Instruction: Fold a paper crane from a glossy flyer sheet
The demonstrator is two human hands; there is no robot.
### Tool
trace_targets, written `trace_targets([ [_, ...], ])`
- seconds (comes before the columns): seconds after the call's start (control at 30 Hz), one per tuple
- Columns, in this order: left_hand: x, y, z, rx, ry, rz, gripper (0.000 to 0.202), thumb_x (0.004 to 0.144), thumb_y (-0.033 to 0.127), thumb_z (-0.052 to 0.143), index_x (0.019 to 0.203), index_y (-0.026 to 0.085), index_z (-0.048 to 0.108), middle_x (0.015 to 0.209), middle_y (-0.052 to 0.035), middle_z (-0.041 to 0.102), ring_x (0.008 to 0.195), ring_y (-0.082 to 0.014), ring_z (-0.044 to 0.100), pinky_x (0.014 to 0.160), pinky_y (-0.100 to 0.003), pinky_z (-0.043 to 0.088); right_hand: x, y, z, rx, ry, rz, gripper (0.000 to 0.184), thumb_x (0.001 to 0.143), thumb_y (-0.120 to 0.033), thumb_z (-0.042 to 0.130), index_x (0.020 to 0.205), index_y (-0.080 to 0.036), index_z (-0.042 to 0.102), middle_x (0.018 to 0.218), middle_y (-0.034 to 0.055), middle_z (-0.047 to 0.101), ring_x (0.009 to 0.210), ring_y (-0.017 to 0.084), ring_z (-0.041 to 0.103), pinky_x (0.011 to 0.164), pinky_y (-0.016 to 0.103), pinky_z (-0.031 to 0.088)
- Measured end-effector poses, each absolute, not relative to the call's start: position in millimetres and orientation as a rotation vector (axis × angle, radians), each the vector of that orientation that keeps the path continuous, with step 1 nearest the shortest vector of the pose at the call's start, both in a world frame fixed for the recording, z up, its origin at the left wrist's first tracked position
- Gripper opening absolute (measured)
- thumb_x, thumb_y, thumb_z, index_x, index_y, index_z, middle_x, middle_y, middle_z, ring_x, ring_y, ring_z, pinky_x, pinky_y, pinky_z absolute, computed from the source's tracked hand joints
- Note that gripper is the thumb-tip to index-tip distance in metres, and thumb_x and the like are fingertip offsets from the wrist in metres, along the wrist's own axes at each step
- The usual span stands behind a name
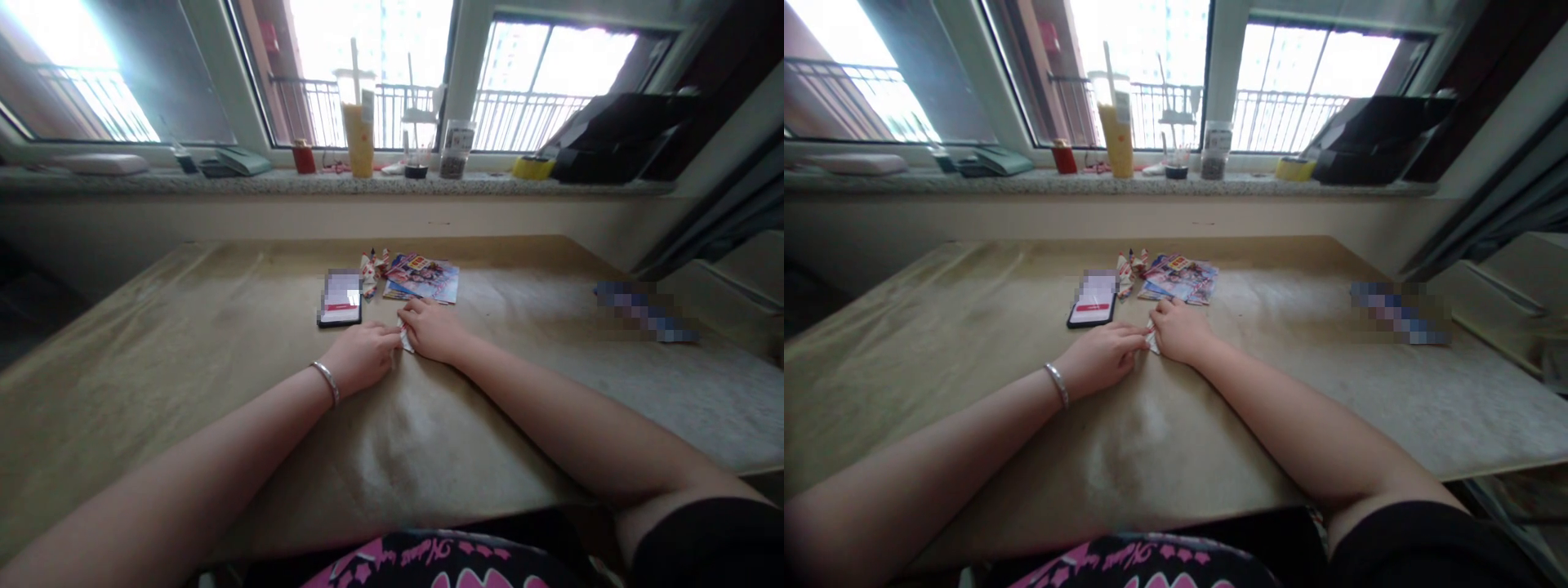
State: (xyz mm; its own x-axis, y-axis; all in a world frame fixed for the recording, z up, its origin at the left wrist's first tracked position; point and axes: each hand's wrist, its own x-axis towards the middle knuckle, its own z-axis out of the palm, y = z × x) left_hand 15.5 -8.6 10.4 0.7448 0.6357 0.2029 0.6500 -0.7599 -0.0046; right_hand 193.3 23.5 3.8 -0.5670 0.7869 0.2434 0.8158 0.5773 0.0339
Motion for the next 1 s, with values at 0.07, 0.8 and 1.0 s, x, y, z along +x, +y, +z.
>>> trace_targets([
  [0.07, 14.9, -7.6, 10.3, -2.853, -1.070, -0.301, 0.023, 0.079, 0.013, 0.048, 0.095, 0.017, 0.064, 0.102, -0.0071, 0.067, 0.100, -0.0208, 0.060, 0.092, -0.034, 0.048, 191.9, 26.7, 3.0, -1.367, -2.592, -0.199, 0.033, 0.089, -0.028, 0.041, 0.110, -0.017, 0.064, 0.113, 0.0116, 0.060, 0.100, 0.025, 0.053, 0.079, 0.032, 0.043],
  [0.8, 26.6, 13.8, 6.5, -2.767, -1.321, -0.400, 0.012, 0.084, 0.025, 0.053, 0.082, 0.016, 0.062, 0.091, -0.0076, 0.063, 0.091, -0.0227, 0.055, 0.084, -0.036, 0.046, 201.4, 28.5, -12.0, -1.413, -2.439, -0.072, 0.044, 0.088, -0.025, 0.043, 0.129, -0.015, 0.054, 0.125, 0.0111, 0.057, 0.105, 0.028, 0.050, 0.092, 0.041, 0.040],
  [1.0, 23.6, 14.4, 7.1, -2.814, -1.363, -0.415, 0.011, 0.085, 0.022, 0.055, 0.085, 0.017, 0.064, 0.091, -0.0054, 0.064, 0.090, -0.0219, 0.056, 0.083, -0.035, 0.046, 208.2, 21.4, -14.1, -1.376, -2.436, -0.047, 0.043, 0.090, -0.026, 0.040, 0.131, -0.018, 0.051, 0.130, 0.0083, 0.055, 0.109, 0.027, 0.047, 0.096, 0.042, 0.037],
])
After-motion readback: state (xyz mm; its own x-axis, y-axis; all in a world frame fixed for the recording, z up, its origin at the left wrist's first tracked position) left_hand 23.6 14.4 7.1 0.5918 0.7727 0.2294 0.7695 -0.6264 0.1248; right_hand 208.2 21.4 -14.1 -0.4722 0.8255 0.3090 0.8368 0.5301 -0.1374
